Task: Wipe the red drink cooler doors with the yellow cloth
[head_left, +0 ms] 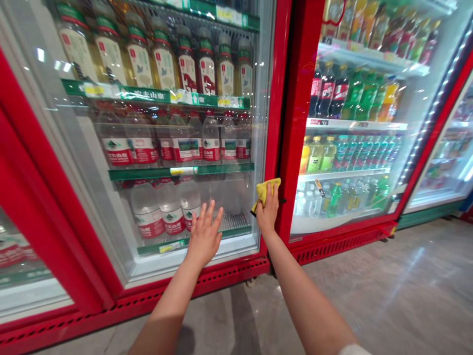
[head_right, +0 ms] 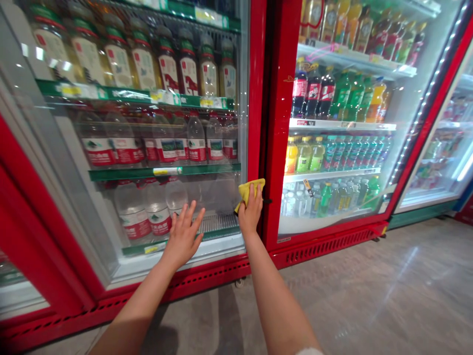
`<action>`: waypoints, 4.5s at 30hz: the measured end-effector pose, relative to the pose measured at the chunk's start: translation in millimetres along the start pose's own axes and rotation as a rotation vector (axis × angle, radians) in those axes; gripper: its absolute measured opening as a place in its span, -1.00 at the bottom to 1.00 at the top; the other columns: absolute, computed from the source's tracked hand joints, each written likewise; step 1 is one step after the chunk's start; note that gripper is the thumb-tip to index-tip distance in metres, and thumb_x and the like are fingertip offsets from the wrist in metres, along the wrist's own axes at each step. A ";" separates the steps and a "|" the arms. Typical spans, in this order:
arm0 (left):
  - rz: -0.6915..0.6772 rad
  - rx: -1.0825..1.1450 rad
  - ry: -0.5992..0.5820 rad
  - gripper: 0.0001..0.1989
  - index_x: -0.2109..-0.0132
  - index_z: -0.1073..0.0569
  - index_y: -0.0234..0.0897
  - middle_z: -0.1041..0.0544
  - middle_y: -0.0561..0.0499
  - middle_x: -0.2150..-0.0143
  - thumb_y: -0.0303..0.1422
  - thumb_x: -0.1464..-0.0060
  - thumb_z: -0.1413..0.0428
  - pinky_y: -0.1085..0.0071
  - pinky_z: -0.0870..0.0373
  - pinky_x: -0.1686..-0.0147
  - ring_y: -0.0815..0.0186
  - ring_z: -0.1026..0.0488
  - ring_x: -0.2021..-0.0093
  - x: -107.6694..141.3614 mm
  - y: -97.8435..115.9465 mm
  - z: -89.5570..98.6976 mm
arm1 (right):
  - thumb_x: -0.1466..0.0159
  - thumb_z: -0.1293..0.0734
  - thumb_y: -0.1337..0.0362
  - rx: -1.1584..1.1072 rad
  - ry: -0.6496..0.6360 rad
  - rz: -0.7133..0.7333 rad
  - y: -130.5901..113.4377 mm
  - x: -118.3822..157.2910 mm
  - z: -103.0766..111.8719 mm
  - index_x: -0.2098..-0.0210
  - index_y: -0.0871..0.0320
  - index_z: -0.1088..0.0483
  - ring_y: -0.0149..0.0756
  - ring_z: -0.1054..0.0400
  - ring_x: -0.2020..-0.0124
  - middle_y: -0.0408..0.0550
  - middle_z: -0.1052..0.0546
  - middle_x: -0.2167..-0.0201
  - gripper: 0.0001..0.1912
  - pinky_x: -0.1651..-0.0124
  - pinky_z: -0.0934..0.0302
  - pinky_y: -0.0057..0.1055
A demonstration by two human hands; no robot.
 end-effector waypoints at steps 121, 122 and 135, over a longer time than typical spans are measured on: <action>-0.123 -0.357 -0.083 -0.21 -0.47 -0.01 -0.29 0.00 -0.03 -0.52 -0.43 -0.12 -0.02 0.09 0.18 -0.47 0.21 0.13 -0.52 78.5 -294.3 232.7 | -0.43 -0.18 0.30 0.253 -0.543 0.916 -388.0 73.6 -180.3 -0.40 -0.17 -0.11 -0.04 0.17 -0.50 -0.15 -0.15 -0.45 -0.42 -0.40 0.11 0.15; -0.122 -0.355 -0.092 -0.20 -0.48 0.00 -0.29 0.00 -0.03 -0.52 -0.44 -0.11 -0.02 0.08 0.18 -0.47 0.21 0.14 -0.52 79.9 -293.6 231.6 | -0.44 -0.19 0.28 0.229 -0.574 0.981 -385.6 77.8 -179.3 -0.39 -0.17 -0.14 -0.08 0.12 -0.49 -0.17 -0.18 -0.43 -0.44 -0.41 0.11 0.12; -0.083 -0.355 -0.166 -0.23 -0.47 -0.01 -0.33 0.05 -0.06 -0.53 -0.46 -0.13 0.00 0.05 0.20 -0.47 0.19 0.18 -0.53 89.1 -292.0 227.9 | -0.43 -0.23 0.30 0.136 -0.559 1.035 -379.4 94.5 -189.8 -0.24 -0.09 -0.37 -0.12 -0.01 -0.45 -0.11 -0.34 -0.35 -0.59 -0.42 0.09 0.05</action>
Point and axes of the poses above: each hand's wrist, its own x-axis away from the middle knuckle, its own z-axis out of the back of the hand, y = z × x, the point moved 5 cm from there along -x, towards the middle knuckle
